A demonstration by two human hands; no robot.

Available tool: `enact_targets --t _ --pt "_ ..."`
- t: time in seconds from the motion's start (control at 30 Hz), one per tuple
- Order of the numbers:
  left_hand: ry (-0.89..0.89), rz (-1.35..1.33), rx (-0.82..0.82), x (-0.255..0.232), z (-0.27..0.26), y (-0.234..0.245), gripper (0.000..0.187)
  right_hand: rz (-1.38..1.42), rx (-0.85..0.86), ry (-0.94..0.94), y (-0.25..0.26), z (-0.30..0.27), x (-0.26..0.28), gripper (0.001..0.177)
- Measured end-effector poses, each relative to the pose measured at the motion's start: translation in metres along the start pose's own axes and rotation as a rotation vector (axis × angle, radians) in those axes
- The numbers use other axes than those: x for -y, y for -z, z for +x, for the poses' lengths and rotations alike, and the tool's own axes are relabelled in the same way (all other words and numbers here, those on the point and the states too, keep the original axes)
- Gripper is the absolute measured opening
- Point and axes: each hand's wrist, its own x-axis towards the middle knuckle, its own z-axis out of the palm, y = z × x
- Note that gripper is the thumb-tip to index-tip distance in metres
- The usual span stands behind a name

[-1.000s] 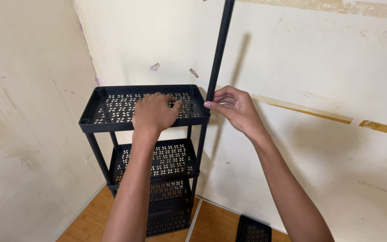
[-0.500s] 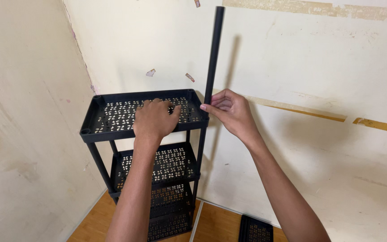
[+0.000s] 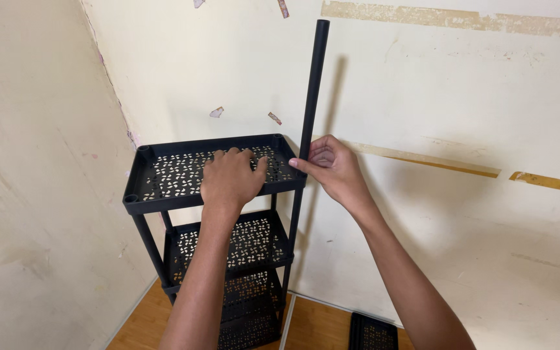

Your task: The person assembles a black perforated metal storage shelf by inserting vertical poles into shelf trays and stacking additional trays. The person repeatedly adjusts the fit of the components and repositions the partially assembled unit on the floor.

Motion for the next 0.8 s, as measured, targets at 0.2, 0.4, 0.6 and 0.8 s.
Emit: enact_targets --t 0.2,0.4,0.6,0.8 --pt "-0.013 -0.030 -0.011 0.003 0.008 -0.003 0.052 0.059 0.116 0.079 0.009 0.010 -0.010 0.022" --pt "-0.065 -0.055 -0.056 0.006 0.013 -0.007 0.051 0.156 0.168 0.021 0.008 0.006 -0.003 0.027" --pt "-0.099 -0.058 -0.076 0.011 0.015 -0.009 0.051 -0.084 -0.067 -0.036 -0.013 0.003 -0.002 0.039" --pt "-0.130 -0.058 -0.076 0.013 0.012 -0.009 0.050 -0.094 -0.088 0.089 -0.014 -0.003 -0.007 0.027"
